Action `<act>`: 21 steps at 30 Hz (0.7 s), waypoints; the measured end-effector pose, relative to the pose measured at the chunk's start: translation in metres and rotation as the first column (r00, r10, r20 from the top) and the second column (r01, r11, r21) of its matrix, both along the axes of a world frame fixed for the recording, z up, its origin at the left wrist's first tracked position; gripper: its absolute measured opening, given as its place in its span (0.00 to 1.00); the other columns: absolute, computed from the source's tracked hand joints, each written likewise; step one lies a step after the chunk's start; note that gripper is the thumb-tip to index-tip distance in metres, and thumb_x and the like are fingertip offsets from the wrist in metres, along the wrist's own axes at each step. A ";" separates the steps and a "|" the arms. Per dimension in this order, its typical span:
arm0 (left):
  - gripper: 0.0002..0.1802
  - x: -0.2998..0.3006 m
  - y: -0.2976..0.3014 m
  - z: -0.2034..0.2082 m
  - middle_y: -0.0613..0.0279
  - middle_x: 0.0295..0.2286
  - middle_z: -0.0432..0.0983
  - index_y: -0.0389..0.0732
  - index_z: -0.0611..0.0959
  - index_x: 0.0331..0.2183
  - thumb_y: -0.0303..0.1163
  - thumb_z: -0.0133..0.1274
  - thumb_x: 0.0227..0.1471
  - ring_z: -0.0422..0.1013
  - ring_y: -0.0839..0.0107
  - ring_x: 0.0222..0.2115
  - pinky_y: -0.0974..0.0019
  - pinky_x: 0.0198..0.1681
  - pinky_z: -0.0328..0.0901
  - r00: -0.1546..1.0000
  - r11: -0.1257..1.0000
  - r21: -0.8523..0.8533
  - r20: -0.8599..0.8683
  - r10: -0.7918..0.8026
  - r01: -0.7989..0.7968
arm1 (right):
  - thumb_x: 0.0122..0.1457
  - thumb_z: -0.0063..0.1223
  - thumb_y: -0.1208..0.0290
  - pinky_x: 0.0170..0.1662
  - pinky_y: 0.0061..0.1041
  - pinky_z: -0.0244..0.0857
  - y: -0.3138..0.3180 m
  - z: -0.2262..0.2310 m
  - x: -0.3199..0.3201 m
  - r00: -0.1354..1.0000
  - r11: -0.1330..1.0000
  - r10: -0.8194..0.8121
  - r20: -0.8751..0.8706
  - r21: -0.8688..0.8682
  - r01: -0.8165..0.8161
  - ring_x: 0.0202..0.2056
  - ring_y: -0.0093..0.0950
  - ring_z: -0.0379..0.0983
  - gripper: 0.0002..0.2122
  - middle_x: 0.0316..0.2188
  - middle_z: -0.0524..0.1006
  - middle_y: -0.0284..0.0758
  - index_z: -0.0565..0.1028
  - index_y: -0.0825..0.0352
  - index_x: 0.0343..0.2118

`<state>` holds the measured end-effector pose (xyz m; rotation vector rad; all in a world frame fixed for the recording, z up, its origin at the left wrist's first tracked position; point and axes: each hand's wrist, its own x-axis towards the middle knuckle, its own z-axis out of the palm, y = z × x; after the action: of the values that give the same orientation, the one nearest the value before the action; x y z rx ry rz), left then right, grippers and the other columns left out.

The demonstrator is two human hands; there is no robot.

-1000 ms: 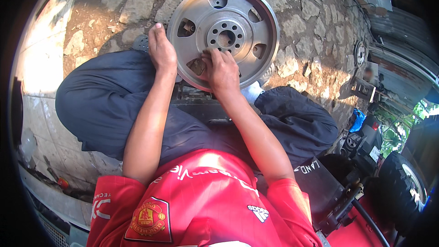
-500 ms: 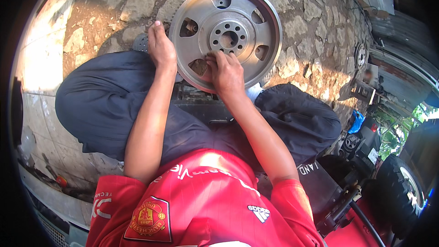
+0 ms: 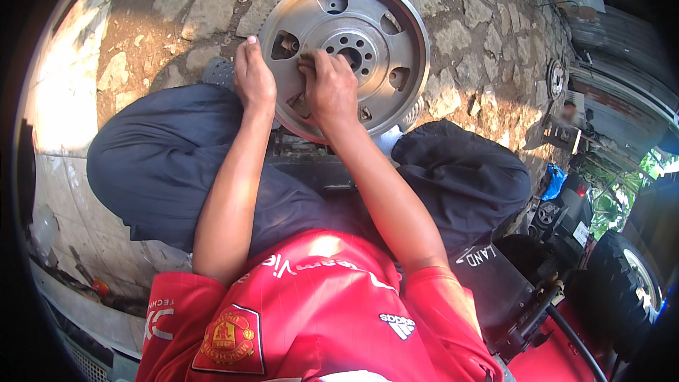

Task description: The person sits on the ground and scrubs a metal flywheel with a wire brush, focusing on the central hub and outer rim. They flip the flywheel over to clean the other side and continue scrubbing.

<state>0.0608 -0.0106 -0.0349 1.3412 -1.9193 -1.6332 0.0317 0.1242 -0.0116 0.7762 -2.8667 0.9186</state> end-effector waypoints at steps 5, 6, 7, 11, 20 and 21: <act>0.30 -0.004 -0.012 0.003 0.46 0.44 0.82 0.35 0.82 0.50 0.54 0.47 0.70 0.76 0.53 0.47 0.55 0.54 0.66 0.999 0.998 0.055 -0.013 -0.032 0.033 | 0.56 0.68 0.76 0.43 0.35 0.76 0.002 0.017 -0.003 0.995 0.994 -0.091 0.042 -0.063 0.093 0.38 0.38 0.84 0.09 0.35 0.87 0.38 0.82 0.66 0.40; 0.30 -0.005 -0.016 0.002 0.45 0.43 0.82 0.35 0.83 0.49 0.55 0.48 0.69 0.77 0.51 0.46 0.53 0.53 0.67 0.999 0.998 0.052 -0.047 -0.029 0.031 | 0.56 0.69 0.75 0.43 0.35 0.76 0.005 0.022 -0.003 0.991 0.989 -0.120 0.054 -0.078 0.124 0.38 0.37 0.85 0.09 0.35 0.87 0.38 0.82 0.66 0.40; 0.31 -0.007 -0.020 0.001 0.44 0.42 0.83 0.34 0.83 0.49 0.56 0.49 0.68 0.78 0.48 0.45 0.52 0.51 0.68 0.997 0.998 0.049 -0.080 -0.025 0.029 | 0.55 0.70 0.75 0.43 0.33 0.76 0.006 0.027 -0.010 0.981 0.979 -0.196 -0.010 -0.053 0.195 0.39 0.36 0.85 0.10 0.35 0.87 0.38 0.83 0.65 0.40; 0.35 -0.004 -0.017 -0.003 0.40 0.48 0.82 0.35 0.81 0.56 0.58 0.52 0.66 0.77 0.46 0.51 0.52 0.57 0.67 0.981 0.988 0.001 -0.118 -0.152 0.153 | 0.56 0.66 0.73 0.45 0.43 0.68 -0.002 0.028 -0.050 0.959 0.973 -0.228 -0.170 -0.062 0.221 0.37 0.45 0.78 0.08 0.34 0.85 0.39 0.82 0.63 0.39; 0.32 0.005 -0.010 0.008 0.39 0.48 0.81 0.34 0.81 0.55 0.54 0.49 0.68 0.76 0.43 0.51 0.50 0.57 0.67 0.987 0.988 0.048 -0.069 -0.144 0.148 | 0.55 0.69 0.68 0.42 0.45 0.71 -0.008 0.006 -0.045 0.979 0.986 -0.166 -0.119 -0.036 0.163 0.36 0.47 0.80 0.09 0.30 0.83 0.43 0.82 0.62 0.37; 0.32 0.005 -0.009 0.009 0.39 0.48 0.81 0.34 0.81 0.55 0.53 0.48 0.69 0.77 0.43 0.51 0.50 0.56 0.67 0.987 0.988 0.042 -0.067 -0.146 0.149 | 0.55 0.69 0.68 0.41 0.45 0.71 -0.008 0.007 -0.043 0.986 0.993 -0.121 -0.117 -0.021 0.119 0.35 0.47 0.80 0.09 0.30 0.83 0.43 0.81 0.62 0.37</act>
<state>0.0663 -0.0198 -0.0255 1.1734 -1.9959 -1.7785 -0.0113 0.1158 -0.0041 0.6256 -2.7665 0.8481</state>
